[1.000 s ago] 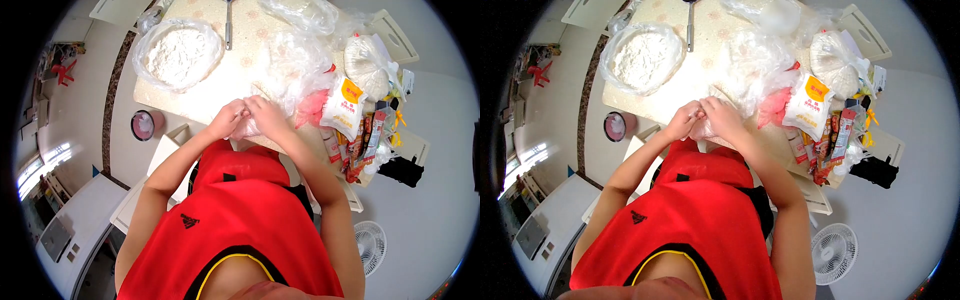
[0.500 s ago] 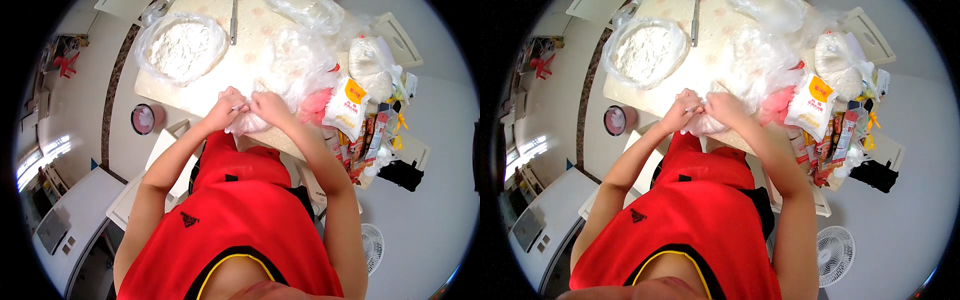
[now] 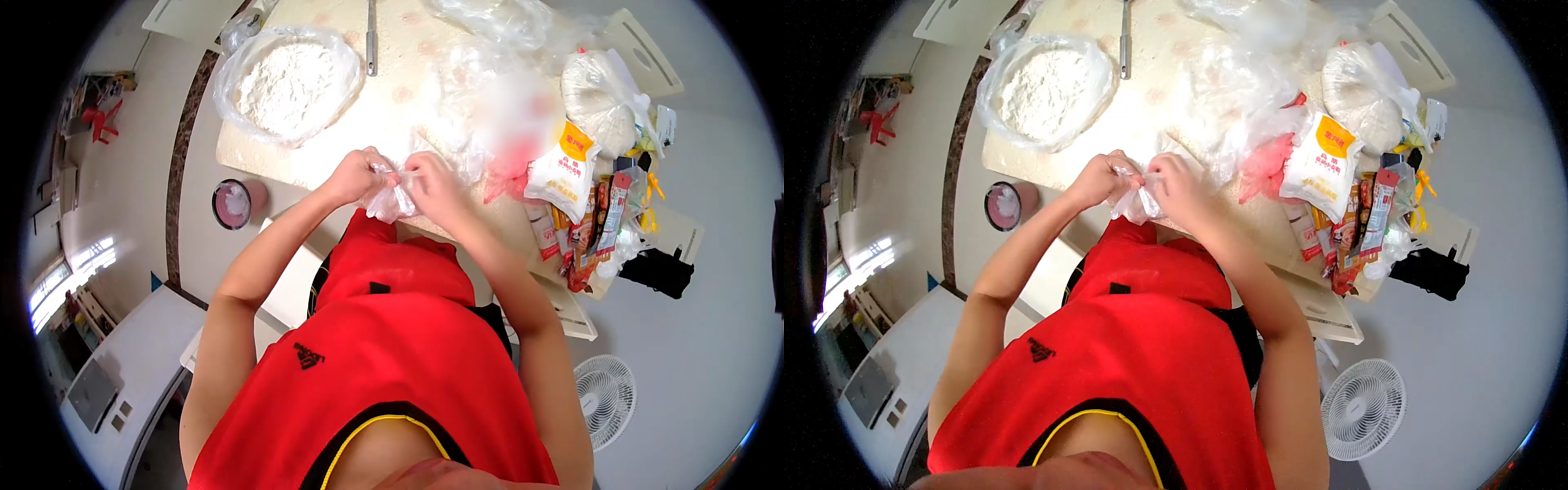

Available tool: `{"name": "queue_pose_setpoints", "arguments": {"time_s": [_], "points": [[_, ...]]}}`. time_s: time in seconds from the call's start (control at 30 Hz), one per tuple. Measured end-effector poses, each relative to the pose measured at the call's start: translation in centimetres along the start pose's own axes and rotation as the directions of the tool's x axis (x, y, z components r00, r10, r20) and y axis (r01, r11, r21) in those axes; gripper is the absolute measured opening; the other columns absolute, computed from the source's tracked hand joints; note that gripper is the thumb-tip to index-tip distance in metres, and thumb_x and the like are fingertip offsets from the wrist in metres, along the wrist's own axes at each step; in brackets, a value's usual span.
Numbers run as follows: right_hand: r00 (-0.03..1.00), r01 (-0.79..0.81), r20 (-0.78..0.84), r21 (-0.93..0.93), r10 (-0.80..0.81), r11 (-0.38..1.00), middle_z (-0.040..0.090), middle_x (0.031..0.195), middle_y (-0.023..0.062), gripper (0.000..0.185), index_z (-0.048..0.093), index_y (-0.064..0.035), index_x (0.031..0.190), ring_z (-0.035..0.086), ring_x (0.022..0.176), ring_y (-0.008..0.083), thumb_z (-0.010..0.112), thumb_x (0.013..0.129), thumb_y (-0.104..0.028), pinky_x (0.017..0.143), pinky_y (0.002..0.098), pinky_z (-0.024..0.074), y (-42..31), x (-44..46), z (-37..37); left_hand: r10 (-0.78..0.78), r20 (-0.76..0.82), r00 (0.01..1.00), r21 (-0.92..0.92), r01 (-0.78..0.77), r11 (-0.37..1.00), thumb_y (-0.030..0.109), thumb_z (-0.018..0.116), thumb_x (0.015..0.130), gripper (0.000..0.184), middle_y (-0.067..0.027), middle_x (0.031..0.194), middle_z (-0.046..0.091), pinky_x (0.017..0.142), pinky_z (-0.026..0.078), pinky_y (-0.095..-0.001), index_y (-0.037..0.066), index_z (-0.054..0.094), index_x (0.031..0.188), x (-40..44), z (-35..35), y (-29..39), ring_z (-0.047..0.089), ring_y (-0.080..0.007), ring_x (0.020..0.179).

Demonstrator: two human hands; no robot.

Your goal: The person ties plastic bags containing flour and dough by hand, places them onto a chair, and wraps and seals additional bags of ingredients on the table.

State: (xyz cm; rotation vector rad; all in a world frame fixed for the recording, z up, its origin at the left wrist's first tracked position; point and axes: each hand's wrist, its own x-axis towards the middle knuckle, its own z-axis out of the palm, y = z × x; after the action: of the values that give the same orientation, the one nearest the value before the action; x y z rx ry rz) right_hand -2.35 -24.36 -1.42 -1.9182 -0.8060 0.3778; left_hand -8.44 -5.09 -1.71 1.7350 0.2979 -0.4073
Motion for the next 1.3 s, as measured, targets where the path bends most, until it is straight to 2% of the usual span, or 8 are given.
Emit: {"name": "queue_pose_setpoints", "arguments": {"time_s": [0.13,0.23,0.37,0.43,0.63,0.83,1.07,1.3], "points": [[0.999,-0.033,0.015,-0.041,0.034,0.999,0.057,0.091,0.017,0.022,0.05,-0.002,0.095,0.057,0.086,0.0356,0.059,0.075,0.002,0.074,0.0432,0.0465,0.7,0.4,1.4,0.258,-0.031,0.966,0.171,-0.249,0.953,0.003,0.071,0.074,0.007,-0.0051,0.079,0.058,0.077,0.041,-0.0323,0.006,0.07,0.08,0.6,0.3,0.7,0.053,-0.0211,0.081],[0.992,-0.107,0.067,-0.039,0.109,0.994,0.056,0.09,0.0179,0.023,0.048,-0.0022,0.095,0.057,0.085,0.0363,0.059,0.074,0.003,0.072,0.0422,0.0467,0.9,0.5,1.6,0.629,0.012,0.777,0.461,-0.563,0.686,0.004,0.071,0.067,0.015,-0.0071,0.081,0.055,0.072,0.038,-0.0357,0.008,0.062,0.079,0.9,0.6,0.9,0.052,-0.025,0.075],[0.98,-0.182,-0.053,0.173,0.193,0.968,0.057,0.087,0.0138,0.02,0.048,-0.0019,0.096,0.058,0.081,0.0279,0.056,0.079,0.005,0.071,0.0355,0.0472,2.2,0.0,2.9,0.776,0.032,0.63,0.621,-0.621,0.479,0.005,0.069,0.064,0.026,-0.0043,0.084,0.053,0.073,0.032,-0.0366,0.01,0.057,0.087,1.6,2.0,-0.7,0.051,-0.0236,0.079],[0.959,-0.237,-0.048,0.414,0.28,0.879,0.058,0.086,0.0107,0.018,0.048,-0.0021,0.096,0.059,0.077,0.0224,0.054,0.081,0.006,0.07,0.0315,0.0469,2.9,0.0,3.4,0.775,-0.044,0.631,0.595,-0.606,0.527,0.004,0.07,0.064,0.027,-0.0037,0.084,0.053,0.074,0.032,-0.0365,0.011,0.058,0.087,1.6,2.3,-1.0,0.051,-0.0231,0.079],[0.943,-0.321,0.235,0.446,0.236,0.835,0.057,0.077,0.0055,0.016,0.048,-0.0044,0.096,0.056,0.069,0.0157,0.055,0.084,0.003,0.067,0.0281,0.0455,4.0,1.7,1.5,0.797,-0.094,0.596,0.613,-0.596,0.518,0.007,0.073,0.064,0.025,-0.0036,0.077,0.053,0.073,0.033,-0.0361,0.011,0.061,0.085,1.0,1.2,-1.9,0.051,-0.0221,0.073],[0.922,-0.244,0.293,-0.062,0.251,0.968,0.058,0.08,0.0162,0.008,0.047,-0.0044,0.09,0.059,0.072,0.0315,0.052,0.084,-0.002,0.064,0.0386,0.0449,0.7,3.1,0.3,0.788,0.1,0.607,0.592,-0.673,0.443,0.005,0.073,0.064,0.021,-0.0041,0.08,0.056,0.067,0.037,-0.0348,0.009,0.06,0.08,1.3,-0.7,-1.1,0.052,-0.024,0.072],[0.978,-0.103,0.141,-0.301,0.151,0.948,0.059,0.087,0.0188,0.007,0.048,-0.0042,0.092,0.058,0.083,0.0386,0.046,0.086,-0.004,0.069,0.0446,0.0451,1.0,1.6,0.8,0.765,-0.041,0.643,0.501,-0.649,0.572,0.003,0.071,0.067,0.014,-0.0076,0.075,0.058,0.06,0.04,-0.033,0.007,0.061,0.076,0.2,-1.2,-1.2,0.055,-0.0239,0.068],[0.955,-0.296,0.002,-0.035,0.296,0.955,0.06,0.098,0.0159,0.023,0.051,-0.0031,0.103,0.061,0.085,0.0313,0.057,0.081,-0.002,0.071,0.0377,0.0481,0.0,0.2,0.6,0.149,0.04,0.988,-0.151,-0.141,0.978,0.009,0.068,0.083,0.006,-0.0014,0.073,0.057,0.057,0.042,-0.028,0.004,0.064,0.085,-0.6,-1.4,-0.8,0.053,-0.0124,0.065]]}}
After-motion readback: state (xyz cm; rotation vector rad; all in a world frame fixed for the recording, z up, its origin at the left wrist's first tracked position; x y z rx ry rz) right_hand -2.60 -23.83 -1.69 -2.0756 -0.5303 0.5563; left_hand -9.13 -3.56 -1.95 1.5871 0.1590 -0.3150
